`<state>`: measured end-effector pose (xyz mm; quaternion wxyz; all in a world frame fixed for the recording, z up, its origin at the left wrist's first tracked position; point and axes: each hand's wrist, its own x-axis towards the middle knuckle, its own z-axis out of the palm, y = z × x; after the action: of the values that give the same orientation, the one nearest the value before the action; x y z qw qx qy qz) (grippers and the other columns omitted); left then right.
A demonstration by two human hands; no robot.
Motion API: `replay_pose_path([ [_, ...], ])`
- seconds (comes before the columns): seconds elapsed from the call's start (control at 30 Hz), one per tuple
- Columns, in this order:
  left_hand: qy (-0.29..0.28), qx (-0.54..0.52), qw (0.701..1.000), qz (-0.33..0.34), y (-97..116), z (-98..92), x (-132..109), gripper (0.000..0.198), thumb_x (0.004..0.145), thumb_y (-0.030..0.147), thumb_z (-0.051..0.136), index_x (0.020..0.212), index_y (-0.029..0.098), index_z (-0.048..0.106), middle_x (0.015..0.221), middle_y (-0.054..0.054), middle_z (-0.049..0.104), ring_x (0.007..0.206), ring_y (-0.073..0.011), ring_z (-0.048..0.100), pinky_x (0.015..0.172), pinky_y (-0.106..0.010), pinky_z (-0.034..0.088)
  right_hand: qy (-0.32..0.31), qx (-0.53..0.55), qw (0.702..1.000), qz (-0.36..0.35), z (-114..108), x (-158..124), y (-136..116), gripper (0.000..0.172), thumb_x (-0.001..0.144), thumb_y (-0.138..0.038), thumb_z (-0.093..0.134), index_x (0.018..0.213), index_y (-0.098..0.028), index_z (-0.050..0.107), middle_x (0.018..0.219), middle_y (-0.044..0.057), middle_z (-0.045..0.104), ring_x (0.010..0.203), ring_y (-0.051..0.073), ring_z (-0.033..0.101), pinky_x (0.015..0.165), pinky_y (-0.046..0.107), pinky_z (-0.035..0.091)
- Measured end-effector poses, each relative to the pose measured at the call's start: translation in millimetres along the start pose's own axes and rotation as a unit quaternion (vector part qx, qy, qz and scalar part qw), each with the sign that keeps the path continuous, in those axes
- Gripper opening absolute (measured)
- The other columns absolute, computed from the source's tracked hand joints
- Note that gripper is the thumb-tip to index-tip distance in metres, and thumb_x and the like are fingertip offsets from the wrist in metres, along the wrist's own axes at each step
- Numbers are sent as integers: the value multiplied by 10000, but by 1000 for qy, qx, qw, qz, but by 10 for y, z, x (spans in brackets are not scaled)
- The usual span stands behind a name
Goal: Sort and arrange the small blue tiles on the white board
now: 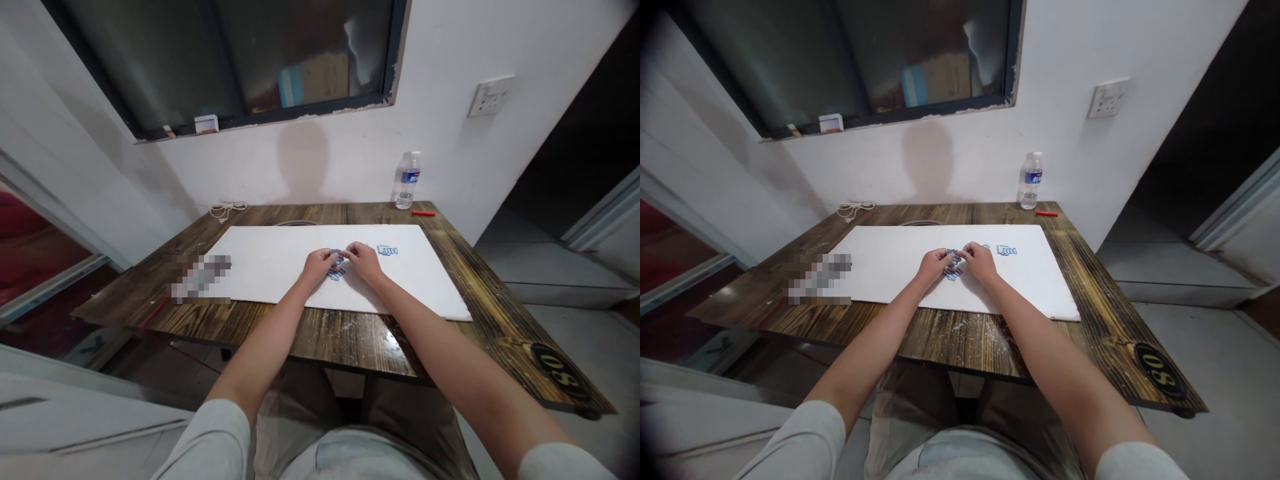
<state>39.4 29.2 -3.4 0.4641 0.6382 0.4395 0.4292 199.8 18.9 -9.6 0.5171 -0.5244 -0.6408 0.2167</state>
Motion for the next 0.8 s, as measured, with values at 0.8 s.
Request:
replay_pose_path([
  [0.8, 114, -21, 993, -24, 26, -73, 48, 329, 740, 464, 667, 870, 162, 675, 917, -91, 724, 639, -136, 651, 441, -181, 431, -121, -91, 987, -45, 42, 8, 91, 118, 676, -292, 730, 653, -211, 648, 644, -1, 638, 663, 166, 544, 643, 290, 377],
])
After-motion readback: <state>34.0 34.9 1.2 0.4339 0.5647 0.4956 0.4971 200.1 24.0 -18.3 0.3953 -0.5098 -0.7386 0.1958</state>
